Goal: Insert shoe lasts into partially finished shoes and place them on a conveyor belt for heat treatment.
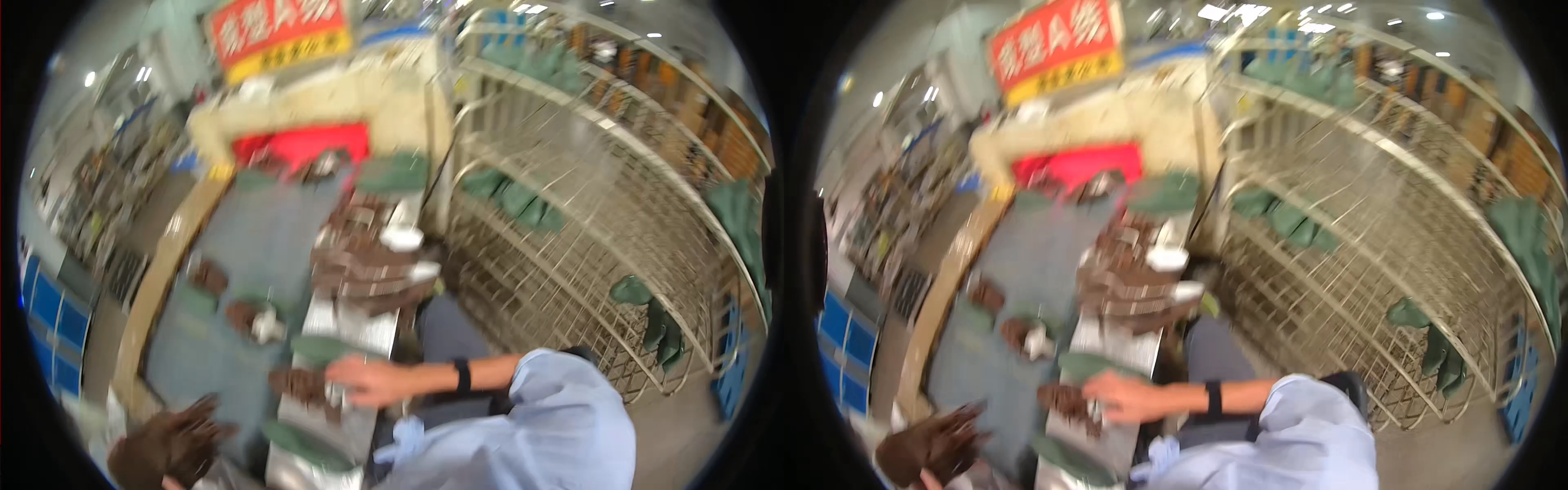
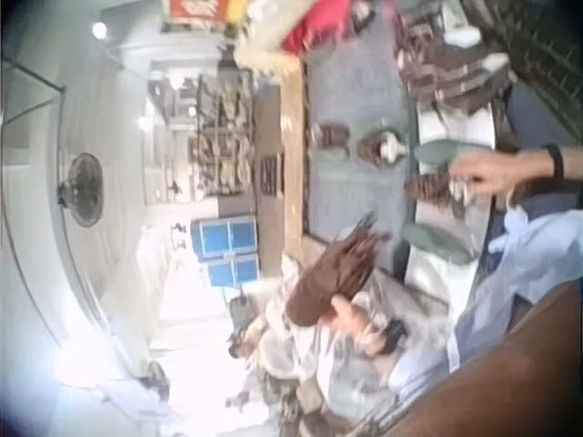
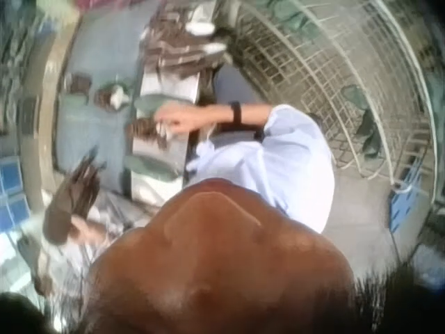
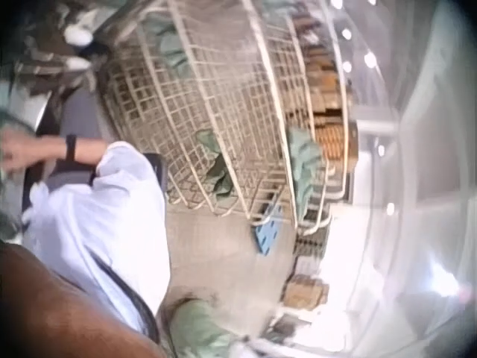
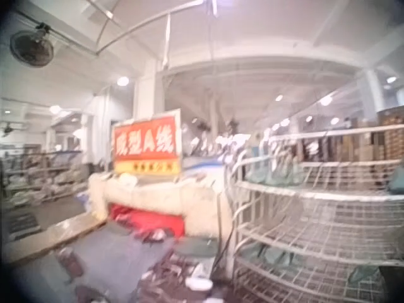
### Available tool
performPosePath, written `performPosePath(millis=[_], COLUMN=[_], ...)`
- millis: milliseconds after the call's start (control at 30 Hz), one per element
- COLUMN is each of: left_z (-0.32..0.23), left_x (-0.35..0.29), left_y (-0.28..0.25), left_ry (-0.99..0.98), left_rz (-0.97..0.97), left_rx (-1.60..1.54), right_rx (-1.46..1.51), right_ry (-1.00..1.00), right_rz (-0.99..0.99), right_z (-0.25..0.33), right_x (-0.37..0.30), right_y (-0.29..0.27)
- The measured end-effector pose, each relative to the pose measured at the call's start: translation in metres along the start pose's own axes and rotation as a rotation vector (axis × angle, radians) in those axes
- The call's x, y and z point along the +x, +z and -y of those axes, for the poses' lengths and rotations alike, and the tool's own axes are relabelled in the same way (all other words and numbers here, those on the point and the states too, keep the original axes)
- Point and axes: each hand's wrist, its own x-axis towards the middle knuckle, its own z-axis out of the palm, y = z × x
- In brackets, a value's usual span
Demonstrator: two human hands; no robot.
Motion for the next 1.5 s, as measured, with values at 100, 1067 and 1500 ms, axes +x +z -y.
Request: performPosePath(millis=[100, 1067, 1500], left_z=[-0.108, -0.044, 0.011], left_x=[-0.092, -0.163, -0.18], left_y=[-0.029, -0.03, -0.043], left_ry=[-0.245, -1.027, -1.071], left_rz=[0.046, -0.429, -0.49], left_rx=[-0.317, -0.834, -0.778], right_rx=[0.366, 0.208, -0.043], right_ry=[0.358, -0.043, -0.315], right_rz=[-0.036, 0.254, -0.066], right_z=[0.047, 0.096, 0.08], right_x=[0.015, 0.031, 0.027], right_y=[-0.038, 0.062, 0.095])
